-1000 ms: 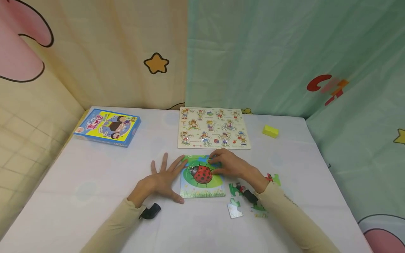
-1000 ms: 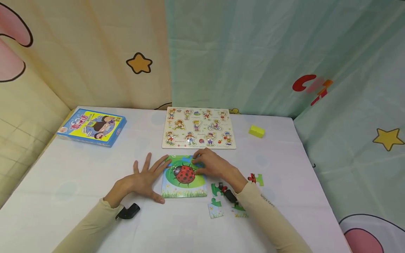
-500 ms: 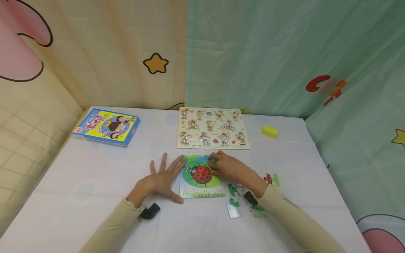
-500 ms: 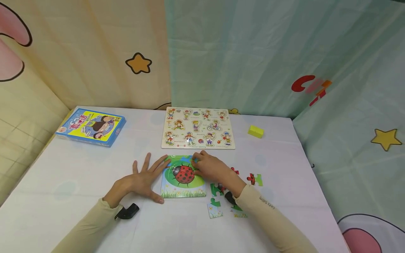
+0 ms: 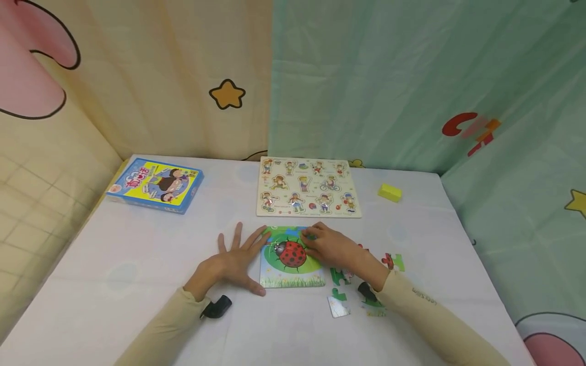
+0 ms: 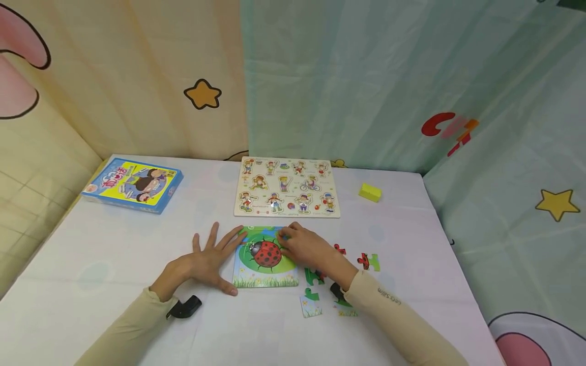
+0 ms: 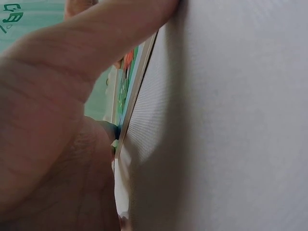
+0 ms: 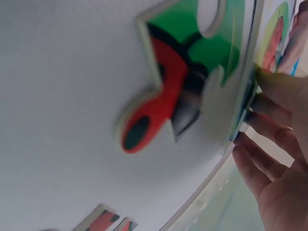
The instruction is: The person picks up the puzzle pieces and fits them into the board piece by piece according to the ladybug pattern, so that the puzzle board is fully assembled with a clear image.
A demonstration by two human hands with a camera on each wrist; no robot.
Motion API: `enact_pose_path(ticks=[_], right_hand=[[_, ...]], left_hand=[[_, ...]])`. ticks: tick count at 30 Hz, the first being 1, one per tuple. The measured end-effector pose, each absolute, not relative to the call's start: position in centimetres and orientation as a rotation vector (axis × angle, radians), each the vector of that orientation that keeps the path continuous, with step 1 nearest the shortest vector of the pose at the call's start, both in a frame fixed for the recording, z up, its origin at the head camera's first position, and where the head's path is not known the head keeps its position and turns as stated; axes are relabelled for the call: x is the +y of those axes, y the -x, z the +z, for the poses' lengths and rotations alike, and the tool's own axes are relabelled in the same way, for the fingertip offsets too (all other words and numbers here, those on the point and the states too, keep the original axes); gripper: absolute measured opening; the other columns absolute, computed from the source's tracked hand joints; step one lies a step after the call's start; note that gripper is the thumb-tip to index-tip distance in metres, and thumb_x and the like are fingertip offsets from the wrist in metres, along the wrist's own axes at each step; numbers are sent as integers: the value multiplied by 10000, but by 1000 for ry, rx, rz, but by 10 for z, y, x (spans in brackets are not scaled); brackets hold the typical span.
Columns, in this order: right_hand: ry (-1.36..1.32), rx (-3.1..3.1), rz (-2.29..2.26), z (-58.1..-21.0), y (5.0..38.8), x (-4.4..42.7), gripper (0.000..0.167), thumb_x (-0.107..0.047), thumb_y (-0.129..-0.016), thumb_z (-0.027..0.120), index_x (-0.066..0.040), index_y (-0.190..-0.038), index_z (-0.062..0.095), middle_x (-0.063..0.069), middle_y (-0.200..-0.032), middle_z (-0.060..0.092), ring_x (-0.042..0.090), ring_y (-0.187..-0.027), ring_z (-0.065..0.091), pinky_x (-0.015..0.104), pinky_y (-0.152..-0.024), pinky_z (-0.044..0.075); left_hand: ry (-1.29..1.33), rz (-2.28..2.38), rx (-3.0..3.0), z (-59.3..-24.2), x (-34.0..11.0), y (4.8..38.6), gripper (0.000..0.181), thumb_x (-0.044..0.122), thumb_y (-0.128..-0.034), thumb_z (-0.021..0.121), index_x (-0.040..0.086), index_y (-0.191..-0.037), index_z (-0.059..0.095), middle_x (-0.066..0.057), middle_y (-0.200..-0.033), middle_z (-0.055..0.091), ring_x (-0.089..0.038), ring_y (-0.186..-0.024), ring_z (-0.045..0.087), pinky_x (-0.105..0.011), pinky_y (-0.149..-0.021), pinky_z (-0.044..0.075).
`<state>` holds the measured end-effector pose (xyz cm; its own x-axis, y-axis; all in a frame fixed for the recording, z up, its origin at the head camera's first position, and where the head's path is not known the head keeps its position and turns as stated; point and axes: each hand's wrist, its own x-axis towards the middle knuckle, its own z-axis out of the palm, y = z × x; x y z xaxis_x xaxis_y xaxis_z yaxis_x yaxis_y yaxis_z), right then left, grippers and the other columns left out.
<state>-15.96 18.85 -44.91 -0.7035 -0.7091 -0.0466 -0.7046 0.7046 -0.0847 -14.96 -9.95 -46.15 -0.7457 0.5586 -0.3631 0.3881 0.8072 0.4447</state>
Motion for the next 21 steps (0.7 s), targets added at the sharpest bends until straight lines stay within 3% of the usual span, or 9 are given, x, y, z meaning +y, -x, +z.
enact_pose_path(ticks=[8, 11, 15, 21], right_hand=[[1274, 2828, 4, -449, 160, 191, 429, -312, -1016, 592, -70, -1369, 619, 92, -1383, 592, 266, -1232, 537, 382, -1037, 490], [1295, 2856, -29, -449, 165, 194, 359, -244, -996, 630, -101, -1323, 664, 96, -1353, 602, 289, -1209, 546, 413, -1023, 487], [1166, 2875, -202, -450, 171, 198, 309, -162, -941, 701, -154, -1249, 722, 101, -1327, 606, 299, -1198, 564, 436, -990, 510], [1027, 2881, -258, -452, 177, 202, 366, -232, -934, 718, -147, -1289, 689, 77, -1298, 625, 256, -1168, 608, 407, -954, 539]], left_hand=[[-712, 464, 2514, -459, -100, 149, 1358, 635, -611, 874, 212, -1628, 79, 4, -1704, -84, -525, -1469, -234, -834, -1033, -120], [-714, 462, 2519, -458, -100, 149, 1353, 628, -615, 875, 204, -1627, 84, 3, -1706, -62, -526, -1471, -226, -838, -1031, -115], [-737, 464, 2509, -460, -99, 150, 1335, 636, -639, 857, 204, -1628, 70, 3, -1707, -51, -519, -1472, -227, -838, -1030, -115], [-731, 467, 2518, -460, -98, 150, 1323, 612, -649, 863, 195, -1627, 76, -6, -1707, -45, -526, -1475, -213, -844, -1022, -111]])
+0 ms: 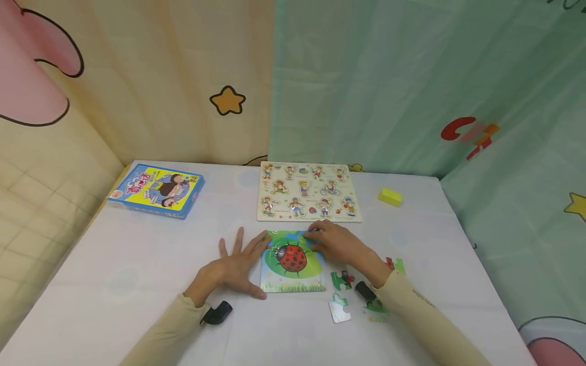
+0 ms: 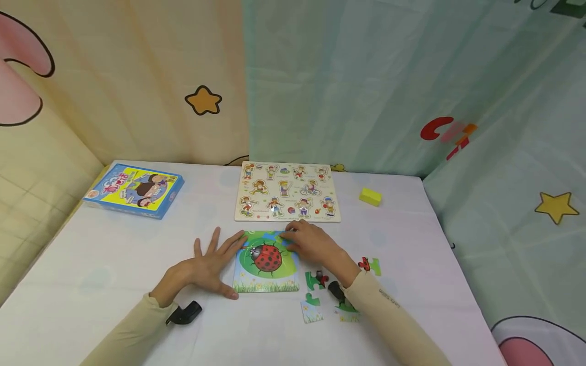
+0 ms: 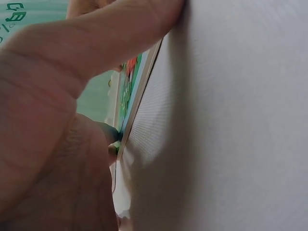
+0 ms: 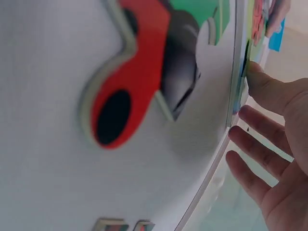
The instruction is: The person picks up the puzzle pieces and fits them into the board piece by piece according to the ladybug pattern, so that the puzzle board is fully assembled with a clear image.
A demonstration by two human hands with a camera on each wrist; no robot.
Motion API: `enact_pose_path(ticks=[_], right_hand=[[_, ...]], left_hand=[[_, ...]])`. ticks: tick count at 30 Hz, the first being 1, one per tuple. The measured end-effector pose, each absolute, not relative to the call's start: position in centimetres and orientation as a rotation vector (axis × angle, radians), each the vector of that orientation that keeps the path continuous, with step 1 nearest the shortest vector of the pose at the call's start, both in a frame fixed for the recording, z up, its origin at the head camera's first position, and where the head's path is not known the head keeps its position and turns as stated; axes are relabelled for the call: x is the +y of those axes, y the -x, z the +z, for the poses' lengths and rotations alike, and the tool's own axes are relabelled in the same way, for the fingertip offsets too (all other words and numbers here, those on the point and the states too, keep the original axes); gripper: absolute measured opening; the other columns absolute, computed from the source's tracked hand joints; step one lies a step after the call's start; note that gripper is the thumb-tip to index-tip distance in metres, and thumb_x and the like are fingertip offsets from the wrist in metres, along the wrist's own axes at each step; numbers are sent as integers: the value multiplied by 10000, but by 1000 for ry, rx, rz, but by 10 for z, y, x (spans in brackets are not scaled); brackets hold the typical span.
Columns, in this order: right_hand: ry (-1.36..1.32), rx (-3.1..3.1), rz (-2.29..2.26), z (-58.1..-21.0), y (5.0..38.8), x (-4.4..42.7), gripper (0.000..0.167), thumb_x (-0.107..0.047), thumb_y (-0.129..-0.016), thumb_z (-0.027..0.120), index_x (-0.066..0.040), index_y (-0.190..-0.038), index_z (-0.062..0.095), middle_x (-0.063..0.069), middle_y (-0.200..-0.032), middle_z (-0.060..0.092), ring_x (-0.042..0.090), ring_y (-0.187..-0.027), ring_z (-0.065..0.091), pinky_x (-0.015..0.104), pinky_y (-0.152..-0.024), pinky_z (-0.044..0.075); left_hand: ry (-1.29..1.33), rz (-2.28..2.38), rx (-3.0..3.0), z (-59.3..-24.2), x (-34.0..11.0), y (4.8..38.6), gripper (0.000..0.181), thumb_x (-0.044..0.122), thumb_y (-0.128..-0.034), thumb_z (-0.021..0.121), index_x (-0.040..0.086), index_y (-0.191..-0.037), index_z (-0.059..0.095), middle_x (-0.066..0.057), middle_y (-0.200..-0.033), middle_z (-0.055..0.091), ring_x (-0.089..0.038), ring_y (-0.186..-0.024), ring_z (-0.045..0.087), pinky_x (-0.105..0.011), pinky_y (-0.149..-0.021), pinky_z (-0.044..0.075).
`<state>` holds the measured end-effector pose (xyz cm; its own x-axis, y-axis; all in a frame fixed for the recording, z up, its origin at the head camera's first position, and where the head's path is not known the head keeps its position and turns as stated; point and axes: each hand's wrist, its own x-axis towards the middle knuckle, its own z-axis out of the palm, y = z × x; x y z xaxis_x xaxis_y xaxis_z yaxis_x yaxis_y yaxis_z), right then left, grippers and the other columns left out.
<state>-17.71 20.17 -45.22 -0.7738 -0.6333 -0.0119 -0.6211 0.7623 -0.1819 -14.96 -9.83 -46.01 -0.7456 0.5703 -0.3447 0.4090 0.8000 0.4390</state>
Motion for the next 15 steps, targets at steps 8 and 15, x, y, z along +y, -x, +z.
enact_pose_path(ticks=[8, 15], right_hand=[[841, 2867, -454, -441, 161, 220, 337, -248, -934, 721, -144, -1254, 699, 26, -1248, 665, 218, -1175, 615, 413, -1002, 517], [735, 2682, -558, -434, 125, 244, 374, -259, -907, 750, -145, -1258, 690, 7, -1285, 662, 230, -1221, 597, 457, -1036, 486]], left_hand=[[-717, 460, 2545, -457, -98, 152, 1364, 623, -620, 875, 186, -1626, 64, -14, -1707, -29, -522, -1486, -190, -837, -1037, -103], [-710, 477, 2547, -459, -101, 150, 1393, 641, -591, 881, 182, -1626, 69, -20, -1707, -5, -523, -1493, -162, -845, -1037, -81]])
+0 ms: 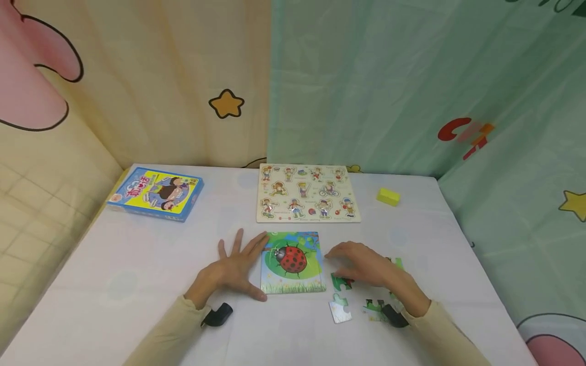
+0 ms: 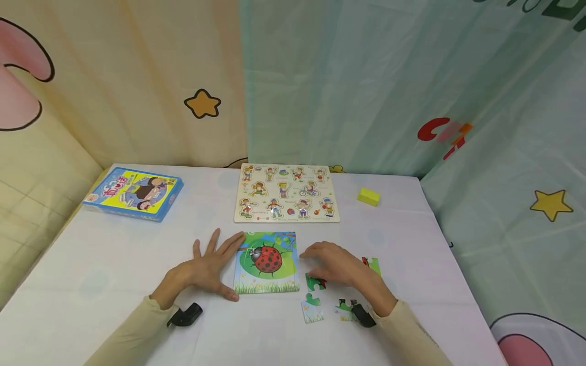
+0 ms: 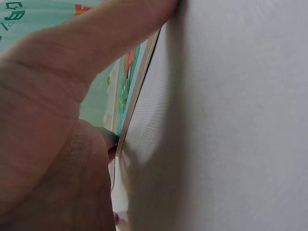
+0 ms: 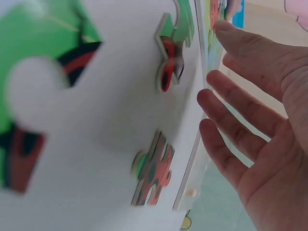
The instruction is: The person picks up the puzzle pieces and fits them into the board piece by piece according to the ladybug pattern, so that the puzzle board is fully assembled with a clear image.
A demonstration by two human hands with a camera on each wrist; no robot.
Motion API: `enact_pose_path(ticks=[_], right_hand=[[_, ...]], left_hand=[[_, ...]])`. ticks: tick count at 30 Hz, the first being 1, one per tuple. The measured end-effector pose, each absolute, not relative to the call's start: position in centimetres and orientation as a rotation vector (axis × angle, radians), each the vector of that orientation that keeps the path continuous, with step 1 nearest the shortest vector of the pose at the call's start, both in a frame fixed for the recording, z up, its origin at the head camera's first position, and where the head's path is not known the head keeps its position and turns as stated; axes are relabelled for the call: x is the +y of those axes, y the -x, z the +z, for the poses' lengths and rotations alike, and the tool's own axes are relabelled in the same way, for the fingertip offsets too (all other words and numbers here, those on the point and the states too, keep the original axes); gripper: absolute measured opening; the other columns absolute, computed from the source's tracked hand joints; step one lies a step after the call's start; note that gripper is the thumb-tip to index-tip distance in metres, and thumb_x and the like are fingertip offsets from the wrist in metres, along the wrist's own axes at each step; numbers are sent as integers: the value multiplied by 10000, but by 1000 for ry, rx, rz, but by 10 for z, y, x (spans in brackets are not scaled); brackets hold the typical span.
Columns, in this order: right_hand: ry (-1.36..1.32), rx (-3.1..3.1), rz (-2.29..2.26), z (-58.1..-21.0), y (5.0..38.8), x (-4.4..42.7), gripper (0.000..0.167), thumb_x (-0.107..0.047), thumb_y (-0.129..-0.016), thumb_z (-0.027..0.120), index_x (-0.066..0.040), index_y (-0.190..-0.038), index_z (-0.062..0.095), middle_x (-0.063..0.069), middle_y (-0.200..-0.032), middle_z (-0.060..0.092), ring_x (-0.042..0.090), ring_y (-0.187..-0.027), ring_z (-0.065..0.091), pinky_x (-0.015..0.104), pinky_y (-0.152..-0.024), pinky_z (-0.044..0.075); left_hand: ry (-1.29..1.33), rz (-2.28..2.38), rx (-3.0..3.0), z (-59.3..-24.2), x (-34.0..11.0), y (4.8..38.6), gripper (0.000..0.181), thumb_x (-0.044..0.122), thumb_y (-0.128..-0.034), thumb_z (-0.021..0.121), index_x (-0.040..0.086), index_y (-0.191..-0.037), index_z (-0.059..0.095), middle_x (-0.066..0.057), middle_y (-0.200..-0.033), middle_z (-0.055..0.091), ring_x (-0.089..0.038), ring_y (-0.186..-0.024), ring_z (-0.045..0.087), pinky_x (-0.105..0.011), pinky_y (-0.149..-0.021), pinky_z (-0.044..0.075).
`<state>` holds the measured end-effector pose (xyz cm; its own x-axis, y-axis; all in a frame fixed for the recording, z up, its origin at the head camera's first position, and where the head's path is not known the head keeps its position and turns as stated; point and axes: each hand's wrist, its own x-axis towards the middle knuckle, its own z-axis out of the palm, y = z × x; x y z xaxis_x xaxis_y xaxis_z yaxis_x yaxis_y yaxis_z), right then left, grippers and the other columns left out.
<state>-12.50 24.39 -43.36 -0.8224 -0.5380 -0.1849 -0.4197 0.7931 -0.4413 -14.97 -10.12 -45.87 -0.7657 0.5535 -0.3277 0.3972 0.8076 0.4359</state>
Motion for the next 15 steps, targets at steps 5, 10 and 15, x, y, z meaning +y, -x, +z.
enact_pose_path(ticks=[5, 10, 15], right_hand=[[723, 2691, -525, -438, 105, 258, 441, -242, -842, 812, -143, -1255, 693, -1, -1302, 651, 249, -1242, 589, 490, -1095, 433], [712, 2727, -473, -444, 94, 267, 465, -222, -814, 833, -162, -1256, 700, -24, -1327, 637, 246, -1267, 571, 496, -1084, 447], [751, 2757, -446, -445, 91, 272, 420, -230, -829, 822, -185, -1232, 715, -65, -1291, 655, 214, -1248, 573, 461, -1029, 495]], left_hand=[[-702, 514, 2545, -459, -103, 148, 1386, 633, -588, 887, 186, -1625, 83, -24, -1706, 21, -515, -1501, -147, -839, -1047, -78], [-699, 540, 2557, -459, -103, 149, 1366, 605, -587, 903, 194, -1623, 114, -22, -1705, 62, -519, -1505, -116, -837, -1051, -68], [-720, 572, 2594, -460, -100, 152, 1341, 569, -577, 922, 173, -1615, 171, -25, -1698, 115, -548, -1498, -73, -854, -1037, -46]])
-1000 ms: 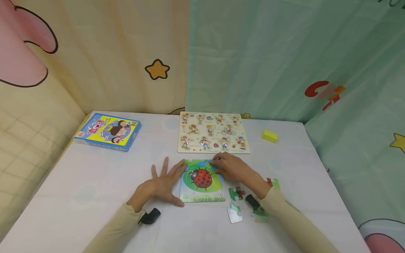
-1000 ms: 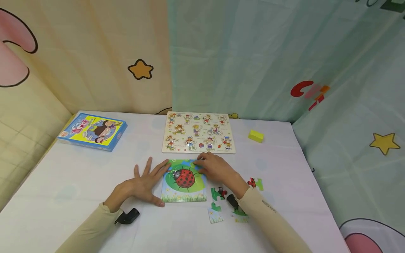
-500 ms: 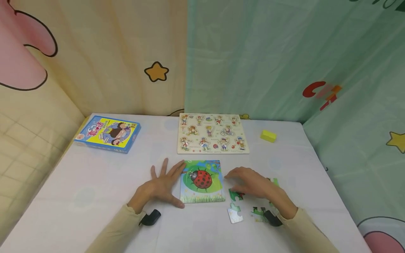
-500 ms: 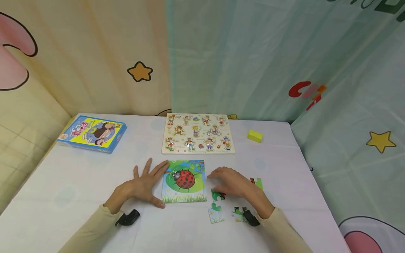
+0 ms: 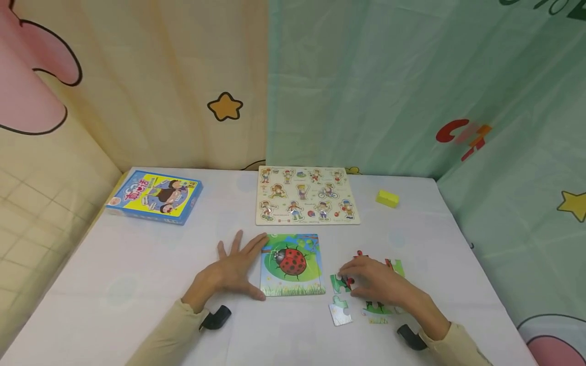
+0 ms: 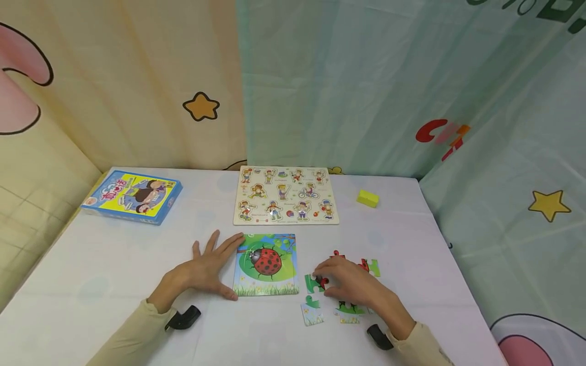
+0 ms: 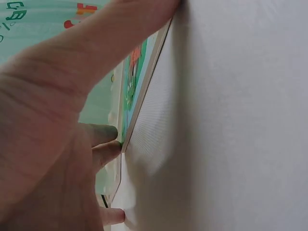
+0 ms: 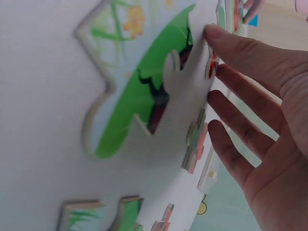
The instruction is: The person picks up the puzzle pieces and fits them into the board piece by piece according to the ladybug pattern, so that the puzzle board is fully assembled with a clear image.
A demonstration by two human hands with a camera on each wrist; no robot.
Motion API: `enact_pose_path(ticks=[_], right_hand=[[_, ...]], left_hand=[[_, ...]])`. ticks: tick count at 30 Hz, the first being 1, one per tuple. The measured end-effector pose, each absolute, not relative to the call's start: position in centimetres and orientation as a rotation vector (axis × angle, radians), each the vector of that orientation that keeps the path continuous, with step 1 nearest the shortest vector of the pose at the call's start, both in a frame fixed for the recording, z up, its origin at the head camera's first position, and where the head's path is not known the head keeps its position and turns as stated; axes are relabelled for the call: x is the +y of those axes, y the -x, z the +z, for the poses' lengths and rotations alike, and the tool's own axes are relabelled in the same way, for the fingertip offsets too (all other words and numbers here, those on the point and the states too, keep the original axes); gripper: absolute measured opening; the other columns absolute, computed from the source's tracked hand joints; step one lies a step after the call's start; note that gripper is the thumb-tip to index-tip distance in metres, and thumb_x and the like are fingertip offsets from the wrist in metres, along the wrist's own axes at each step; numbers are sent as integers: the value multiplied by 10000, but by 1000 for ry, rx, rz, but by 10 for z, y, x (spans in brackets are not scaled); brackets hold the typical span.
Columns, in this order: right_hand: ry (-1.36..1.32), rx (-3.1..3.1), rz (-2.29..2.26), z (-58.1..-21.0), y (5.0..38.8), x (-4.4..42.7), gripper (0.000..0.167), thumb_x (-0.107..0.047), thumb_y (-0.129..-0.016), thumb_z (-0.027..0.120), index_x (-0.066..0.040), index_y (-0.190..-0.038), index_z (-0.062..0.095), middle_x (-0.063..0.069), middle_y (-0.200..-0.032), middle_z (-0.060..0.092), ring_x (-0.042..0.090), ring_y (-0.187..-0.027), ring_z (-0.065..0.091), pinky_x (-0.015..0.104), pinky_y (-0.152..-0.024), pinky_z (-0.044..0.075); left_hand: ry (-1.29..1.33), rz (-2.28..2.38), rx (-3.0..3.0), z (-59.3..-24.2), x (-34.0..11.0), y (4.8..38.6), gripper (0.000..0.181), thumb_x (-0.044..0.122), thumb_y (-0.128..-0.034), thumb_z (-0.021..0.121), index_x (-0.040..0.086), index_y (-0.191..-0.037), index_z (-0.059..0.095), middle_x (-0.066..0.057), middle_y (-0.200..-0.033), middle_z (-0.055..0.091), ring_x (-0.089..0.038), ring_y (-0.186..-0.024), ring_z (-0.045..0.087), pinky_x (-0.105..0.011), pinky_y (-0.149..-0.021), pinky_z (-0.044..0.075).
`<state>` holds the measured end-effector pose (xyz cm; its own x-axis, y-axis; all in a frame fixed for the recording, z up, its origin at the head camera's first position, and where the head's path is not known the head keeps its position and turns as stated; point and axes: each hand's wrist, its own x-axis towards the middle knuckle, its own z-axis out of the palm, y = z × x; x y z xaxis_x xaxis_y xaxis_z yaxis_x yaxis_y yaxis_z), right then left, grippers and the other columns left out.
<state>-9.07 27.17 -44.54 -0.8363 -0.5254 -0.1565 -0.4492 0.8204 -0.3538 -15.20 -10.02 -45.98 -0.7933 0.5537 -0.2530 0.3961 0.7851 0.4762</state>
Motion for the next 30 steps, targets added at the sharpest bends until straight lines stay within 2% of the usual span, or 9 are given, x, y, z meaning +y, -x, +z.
enact_pose_path(ticks=[6, 14, 23, 30], right_hand=[[798, 2796, -435, -450, 89, 270, 321, -274, -839, 814, -194, -1144, 757, -103, -1228, 672, 176, -1206, 591, 429, -1033, 492], [850, 2833, -429, -455, 90, 270, 343, -302, -826, 823, -178, -1139, 760, -99, -1226, 674, 172, -1202, 594, 424, -1038, 490], [966, 2877, -479, -458, 94, 275, 273, -212, -833, 819, -173, -1099, 775, -105, -1179, 672, 147, -1133, 614, 426, -1006, 509], [1010, 2865, -609, -458, 103, 272, 225, -187, -862, 787, -170, -1086, 781, -121, -1112, 636, 65, -1027, 591, 321, -891, 545]], left_hand=[[-730, 603, 2614, -460, -99, 150, 1301, 524, -577, 941, 120, -1596, 240, -38, -1687, 165, -566, -1492, -34, -859, -1035, -24], [-784, 581, 2649, -463, -99, 153, 1218, 541, -621, 912, 92, -1574, 299, -53, -1673, 210, -576, -1488, 16, -867, -1030, 18], [-760, 593, 2607, -466, -100, 154, 1203, 543, -678, 876, 137, -1605, 227, -14, -1697, 130, -515, -1512, -83, -833, -1059, -64], [-729, 561, 2573, -466, -101, 153, 1203, 575, -704, 845, 171, -1618, 173, 7, -1706, 64, -487, -1516, -128, -811, -1074, -91]])
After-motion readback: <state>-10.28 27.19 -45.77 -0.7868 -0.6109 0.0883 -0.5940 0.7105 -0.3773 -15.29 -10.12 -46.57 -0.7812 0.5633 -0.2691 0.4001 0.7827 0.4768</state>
